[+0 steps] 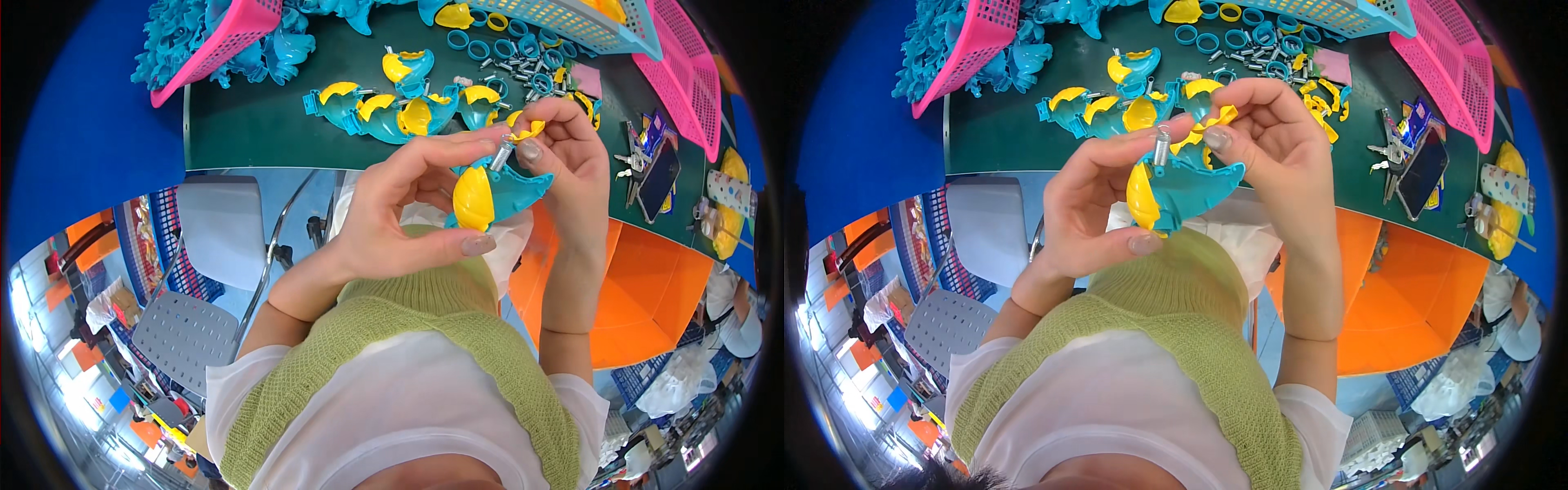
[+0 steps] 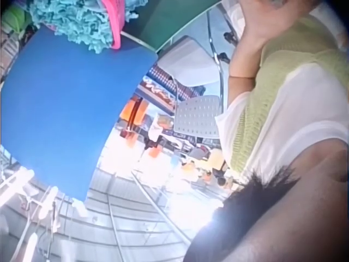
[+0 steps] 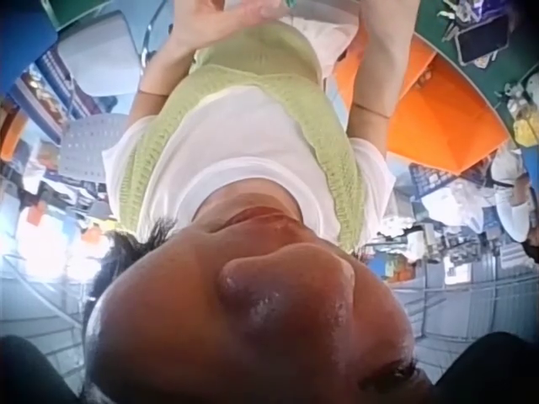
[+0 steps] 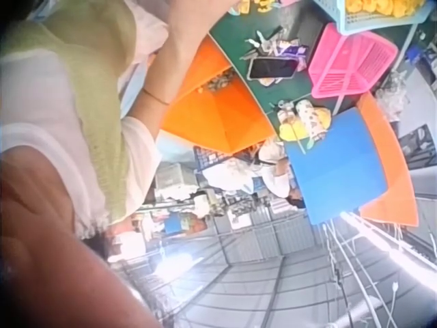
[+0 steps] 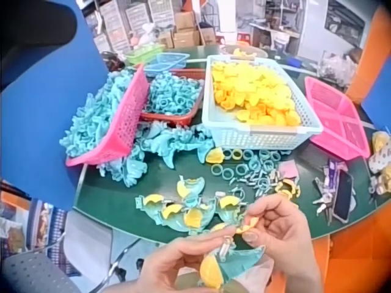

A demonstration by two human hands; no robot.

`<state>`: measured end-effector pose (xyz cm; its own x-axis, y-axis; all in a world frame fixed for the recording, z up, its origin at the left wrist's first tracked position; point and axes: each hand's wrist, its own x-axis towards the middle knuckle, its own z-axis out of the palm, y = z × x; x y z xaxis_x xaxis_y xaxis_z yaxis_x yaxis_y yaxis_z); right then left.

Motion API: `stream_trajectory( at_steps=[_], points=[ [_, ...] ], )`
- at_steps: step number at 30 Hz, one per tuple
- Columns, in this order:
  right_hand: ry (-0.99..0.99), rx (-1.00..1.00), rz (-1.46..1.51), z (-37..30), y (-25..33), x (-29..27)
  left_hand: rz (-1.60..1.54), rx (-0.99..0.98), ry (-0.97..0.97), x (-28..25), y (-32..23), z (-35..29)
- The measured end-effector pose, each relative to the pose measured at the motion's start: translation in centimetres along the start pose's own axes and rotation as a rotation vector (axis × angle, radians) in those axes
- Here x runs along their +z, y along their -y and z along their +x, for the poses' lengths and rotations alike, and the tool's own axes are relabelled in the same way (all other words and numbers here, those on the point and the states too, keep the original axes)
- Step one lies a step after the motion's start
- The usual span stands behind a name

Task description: Assembling plastic toy components into complete units at a factory workbench.

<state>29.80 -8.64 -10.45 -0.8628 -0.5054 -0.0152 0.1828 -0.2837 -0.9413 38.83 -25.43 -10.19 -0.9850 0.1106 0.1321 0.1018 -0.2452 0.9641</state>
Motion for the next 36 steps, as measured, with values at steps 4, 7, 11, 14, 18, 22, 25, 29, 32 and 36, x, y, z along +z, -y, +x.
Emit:
stream_trajectory(
  at_steps=[4,7,11,14,18,22,25,29,32,36],
  points=[
    [-0.027,0.083,0.179,-0.1,0.2,0.5,-0.038,-0.016,0.029,0.2,-0.1,0.0],
    [-0.056,0.012,0.137,0.0,-0.6,0.5,-0.119,-0.049,-0.009,0.3,-0.3,0.0],
    [-0.202,-0.169,-0.018,-0.4,1.7,0.5,-0.205,-0.090,-0.148,0.4,-0.2,0.0],
    [-0.071,-0.611,-0.826,-0.7,2.9,1.0,-0.183,-0.099,-0.171,0.4,0.0,0.0],
    [0.049,-0.478,-0.956,-1.0,2.6,1.8,-0.162,-0.112,-0.188,0.4,0.0,-0.1],
    [0.074,-0.505,-0.972,-0.9,2.3,1.6,-0.167,-0.120,-0.201,0.4,0.0,-0.1],
    [0.128,-0.491,-1.012,-0.7,2.2,1.7,-0.165,-0.146,-0.228,0.5,0.0,-0.3],
    [0.112,-0.380,-0.891,-0.9,2.1,1.8,-0.160,-0.156,-0.244,0.5,-0.3,-0.4],
    [0.105,-0.215,-0.833,-0.9,2.8,1.8,-0.117,-0.149,-0.220,0.1,-0.3,-0.5],
    [0.114,-0.152,-0.786,-0.8,2.9,1.9,-0.068,-0.135,-0.208,0.0,-0.5,-0.4]
  ],
)
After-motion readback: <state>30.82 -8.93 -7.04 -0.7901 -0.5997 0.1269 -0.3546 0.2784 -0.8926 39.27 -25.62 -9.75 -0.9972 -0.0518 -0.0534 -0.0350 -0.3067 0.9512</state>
